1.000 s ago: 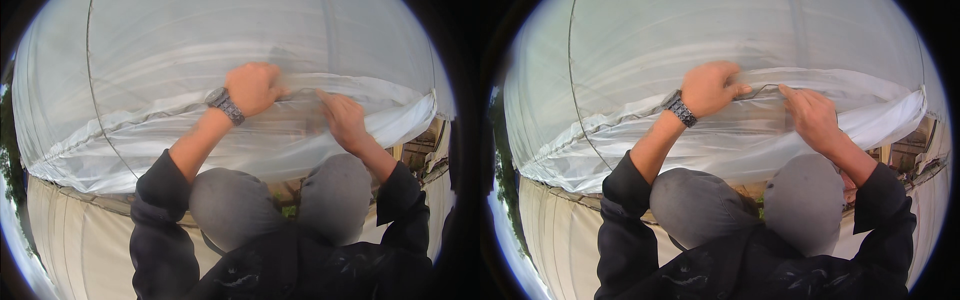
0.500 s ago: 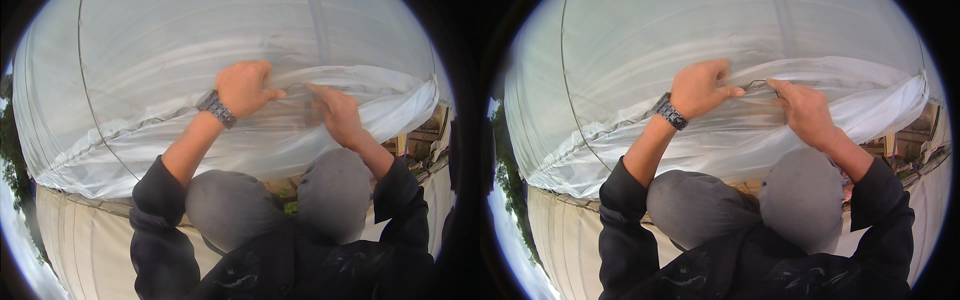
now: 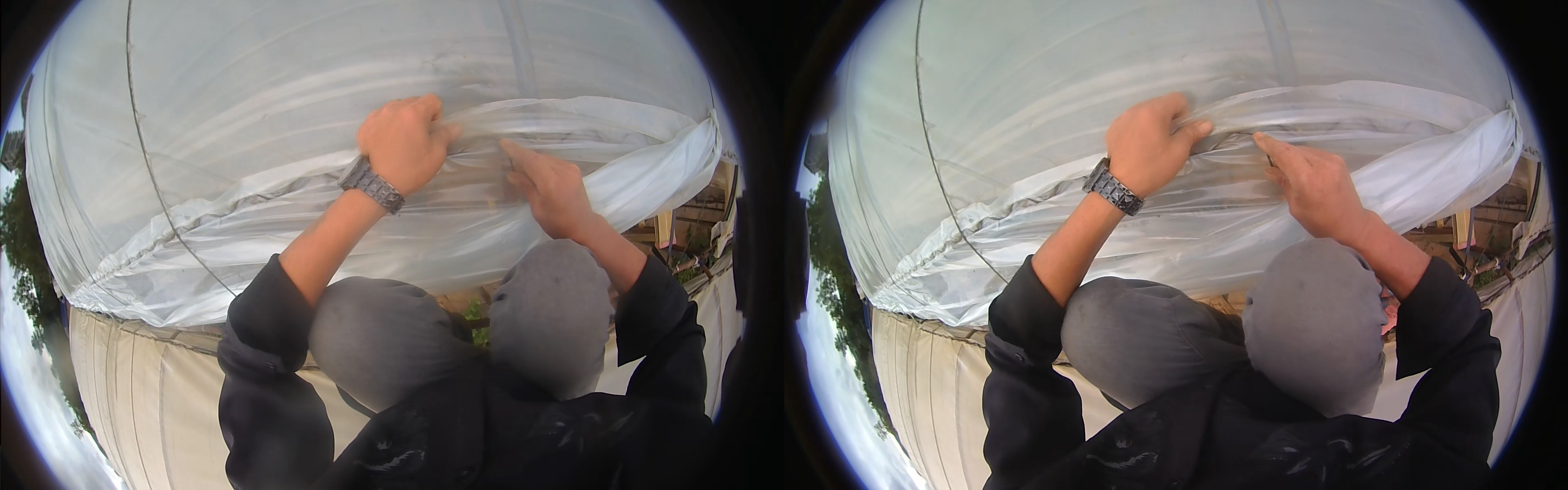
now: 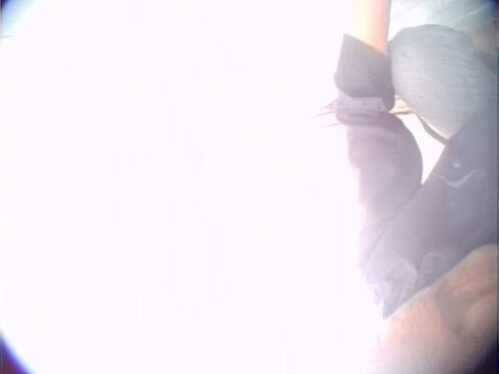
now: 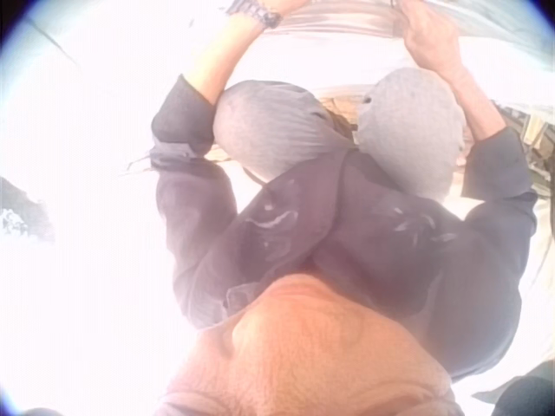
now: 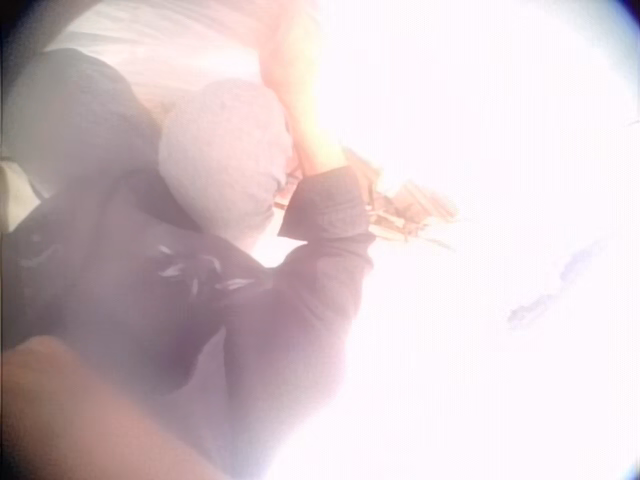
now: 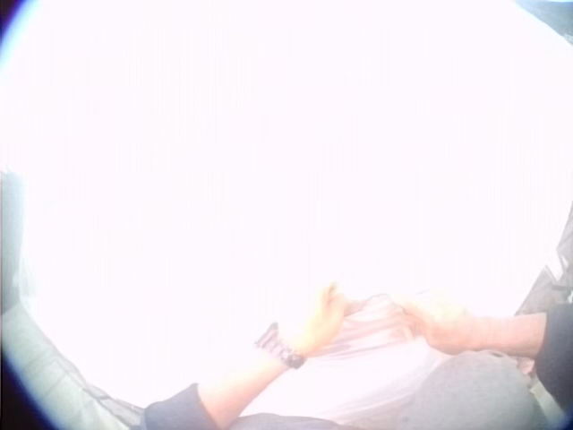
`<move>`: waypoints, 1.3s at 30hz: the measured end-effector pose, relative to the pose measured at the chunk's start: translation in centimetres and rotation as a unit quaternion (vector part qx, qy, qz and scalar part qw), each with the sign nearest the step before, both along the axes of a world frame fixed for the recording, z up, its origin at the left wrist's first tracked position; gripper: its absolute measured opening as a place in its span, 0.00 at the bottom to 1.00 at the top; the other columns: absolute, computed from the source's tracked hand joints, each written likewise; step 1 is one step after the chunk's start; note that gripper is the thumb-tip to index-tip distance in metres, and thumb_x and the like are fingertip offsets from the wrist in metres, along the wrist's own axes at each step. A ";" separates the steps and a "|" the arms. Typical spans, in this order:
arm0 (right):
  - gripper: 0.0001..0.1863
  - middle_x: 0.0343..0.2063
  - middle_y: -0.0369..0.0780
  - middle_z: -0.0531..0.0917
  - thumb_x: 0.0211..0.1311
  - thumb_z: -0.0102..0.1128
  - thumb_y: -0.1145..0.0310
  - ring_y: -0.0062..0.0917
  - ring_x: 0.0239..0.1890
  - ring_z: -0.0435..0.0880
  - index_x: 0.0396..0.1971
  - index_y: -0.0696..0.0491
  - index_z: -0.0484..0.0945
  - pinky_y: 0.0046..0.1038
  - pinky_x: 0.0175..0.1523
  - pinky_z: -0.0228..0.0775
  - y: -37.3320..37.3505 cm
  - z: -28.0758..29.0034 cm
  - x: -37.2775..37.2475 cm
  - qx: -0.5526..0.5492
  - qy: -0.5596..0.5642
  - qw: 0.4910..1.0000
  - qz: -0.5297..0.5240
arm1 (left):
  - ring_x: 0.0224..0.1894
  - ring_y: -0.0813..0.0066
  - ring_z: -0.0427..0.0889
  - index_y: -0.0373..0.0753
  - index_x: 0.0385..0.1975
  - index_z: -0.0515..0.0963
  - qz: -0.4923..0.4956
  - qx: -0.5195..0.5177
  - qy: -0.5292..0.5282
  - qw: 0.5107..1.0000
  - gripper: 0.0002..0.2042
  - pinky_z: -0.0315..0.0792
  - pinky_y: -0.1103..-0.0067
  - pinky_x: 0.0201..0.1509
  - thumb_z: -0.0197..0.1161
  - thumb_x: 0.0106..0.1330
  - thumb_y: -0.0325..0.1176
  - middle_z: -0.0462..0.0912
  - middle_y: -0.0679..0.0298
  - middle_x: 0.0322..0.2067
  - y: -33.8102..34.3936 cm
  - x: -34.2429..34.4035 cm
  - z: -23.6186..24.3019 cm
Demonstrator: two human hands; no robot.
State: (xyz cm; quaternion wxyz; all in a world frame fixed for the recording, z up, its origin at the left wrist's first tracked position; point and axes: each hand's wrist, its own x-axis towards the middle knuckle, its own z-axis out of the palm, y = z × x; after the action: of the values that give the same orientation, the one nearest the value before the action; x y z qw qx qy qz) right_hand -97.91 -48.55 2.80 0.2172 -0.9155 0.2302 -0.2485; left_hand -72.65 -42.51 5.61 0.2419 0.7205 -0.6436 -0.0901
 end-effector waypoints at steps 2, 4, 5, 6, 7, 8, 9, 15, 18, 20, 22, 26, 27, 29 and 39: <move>0.27 0.41 0.47 0.87 0.63 0.66 0.76 0.45 0.41 0.86 0.64 0.51 0.77 0.40 0.47 0.78 0.1 0.0 0.0 0.023 0.009 1.000 -0.007 | 0.31 0.47 0.80 0.39 0.27 0.76 0.004 0.008 0.004 1.000 0.18 0.69 0.59 0.31 0.69 0.63 0.48 0.81 0.55 0.24 -0.1 0.0 0.1; 0.26 0.38 0.48 0.87 0.61 0.66 0.79 0.44 0.38 0.86 0.61 0.54 0.78 0.40 0.44 0.79 0.1 0.1 0.0 -0.002 -0.001 1.000 0.006 | 0.31 0.47 0.79 0.39 0.28 0.76 0.010 0.021 0.011 1.000 0.18 0.70 0.59 0.31 0.70 0.63 0.48 0.81 0.55 0.24 -0.2 -0.1 0.3; 0.25 0.37 0.48 0.87 0.60 0.66 0.80 0.44 0.36 0.86 0.59 0.55 0.78 0.40 0.42 0.79 0.0 0.2 0.0 -0.012 -0.010 1.000 0.006 | 0.31 0.47 0.80 0.39 0.27 0.76 0.001 0.021 0.008 1.000 0.18 0.70 0.59 0.32 0.70 0.63 0.48 0.81 0.55 0.24 -0.1 0.0 0.5; 0.25 0.37 0.48 0.87 0.60 0.66 0.80 0.44 0.36 0.86 0.60 0.55 0.78 0.40 0.42 0.79 -0.2 0.3 0.1 -0.016 -0.005 1.000 0.013 | 0.31 0.47 0.80 0.39 0.27 0.76 -0.008 0.021 0.010 1.000 0.18 0.70 0.60 0.32 0.71 0.62 0.48 0.81 0.56 0.24 -0.1 0.1 0.7; 0.25 0.37 0.48 0.87 0.60 0.65 0.79 0.44 0.37 0.86 0.60 0.54 0.78 0.41 0.42 0.79 -0.4 0.6 0.1 -0.018 -0.002 1.000 0.016 | 0.30 0.48 0.80 0.39 0.27 0.76 -0.015 0.020 0.012 1.000 0.18 0.71 0.60 0.32 0.72 0.62 0.48 0.82 0.56 0.25 -0.1 0.1 1.0; 0.25 0.38 0.48 0.87 0.61 0.65 0.79 0.45 0.37 0.86 0.60 0.54 0.78 0.41 0.42 0.78 -0.6 0.8 0.2 -0.021 0.002 1.000 0.017 | 0.31 0.48 0.81 0.39 0.27 0.76 -0.027 0.019 0.008 0.999 0.18 0.71 0.60 0.32 0.72 0.61 0.48 0.82 0.56 0.25 -0.2 0.1 1.2; 0.26 0.38 0.48 0.87 0.61 0.65 0.79 0.45 0.37 0.86 0.61 0.54 0.77 0.42 0.42 0.78 -1.1 1.2 0.3 -0.014 0.014 0.999 0.029 | 0.31 0.49 0.81 0.39 0.27 0.77 -0.036 0.020 0.005 0.999 0.18 0.72 0.60 0.33 0.73 0.60 0.48 0.83 0.56 0.26 -0.2 -0.2 1.3; 0.24 0.36 0.47 0.86 0.61 0.65 0.77 0.47 0.39 0.84 0.58 0.53 0.75 0.44 0.39 0.74 -2.2 3.8 0.3 0.041 0.147 0.988 0.015 | 0.34 0.51 0.84 0.40 0.30 0.79 -0.056 0.009 -0.023 0.998 0.18 0.74 0.61 0.34 0.76 0.56 0.47 0.85 0.57 0.29 -1.2 -1.4 1.3; 0.22 0.32 0.46 0.85 0.58 0.67 0.76 0.46 0.38 0.83 0.52 0.53 0.74 0.44 0.39 0.73 -1.9 5.2 -0.3 0.030 0.145 0.989 -0.001 | 0.34 0.51 0.84 0.40 0.31 0.79 -0.049 0.019 -0.020 0.998 0.17 0.74 0.61 0.34 0.76 0.57 0.47 0.85 0.58 0.29 -1.1 -1.4 1.2; 0.21 0.30 0.44 0.83 0.53 0.68 0.77 0.45 0.37 0.83 0.49 0.53 0.76 0.42 0.39 0.73 -2.3 6.0 -0.9 0.022 0.156 0.987 -0.011 | 0.32 0.51 0.84 0.40 0.30 0.79 -0.068 0.021 -0.024 0.997 0.17 0.74 0.61 0.33 0.75 0.57 0.47 0.85 0.58 0.27 -1.1 -1.3 1.2; 0.17 0.28 0.44 0.82 0.50 0.68 0.77 0.45 0.35 0.82 0.42 0.54 0.75 0.42 0.37 0.72 -3.8 6.5 -0.8 -0.011 0.161 0.987 0.018 | 0.31 0.52 0.84 0.41 0.30 0.79 -0.100 0.023 -0.036 0.994 0.17 0.74 0.61 0.32 0.75 0.58 0.47 0.85 0.59 0.26 -1.8 -1.0 1.3; 0.16 0.26 0.44 0.80 0.45 0.70 0.77 0.45 0.33 0.81 0.29 0.56 0.69 0.44 0.35 0.70 -6.0 6.8 -0.1 -0.100 0.177 0.977 0.067 | 0.28 0.51 0.84 0.42 0.31 0.80 -0.125 -0.005 -0.058 0.990 0.17 0.73 0.60 0.29 0.73 0.60 0.49 0.84 0.60 0.22 -2.7 -1.6 0.9; 0.16 0.26 0.43 0.80 0.45 0.70 0.77 0.45 0.33 0.81 0.29 0.56 0.69 0.44 0.35 0.70 -6.5 6.9 0.1 -0.117 0.181 0.973 0.079 | 0.27 0.51 0.84 0.42 0.30 0.80 -0.127 -0.018 -0.053 0.990 0.17 0.73 0.60 0.29 0.73 0.60 0.50 0.84 0.60 0.21 -2.8 -1.8 0.8; 0.16 0.25 0.43 0.79 0.44 0.71 0.77 0.45 0.32 0.81 0.27 0.55 0.69 0.44 0.35 0.70 -7.1 7.1 0.4 -0.148 0.199 0.963 0.107 | 0.27 0.51 0.84 0.42 0.30 0.80 -0.128 -0.027 -0.046 0.990 0.17 0.73 0.60 0.29 0.73 0.60 0.50 0.84 0.59 0.21 -2.7 -2.0 0.7; 0.12 0.26 0.40 0.79 0.47 0.70 0.77 0.38 0.34 0.82 0.27 0.54 0.73 0.41 0.35 0.71 -9.1 9.7 3.8 -0.235 0.250 0.924 0.171 | 0.27 0.51 0.83 0.42 0.29 0.79 -0.117 0.005 -0.062 0.991 0.19 0.73 0.59 0.29 0.73 0.59 0.53 0.83 0.59 0.21 -3.1 -2.3 1.0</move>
State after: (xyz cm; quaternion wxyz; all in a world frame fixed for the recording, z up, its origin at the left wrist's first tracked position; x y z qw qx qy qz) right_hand -94.11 -57.63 12.54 -0.0301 -0.9980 0.0523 -0.0178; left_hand -74.92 -45.64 6.64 0.1856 0.6456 -0.7369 -0.0761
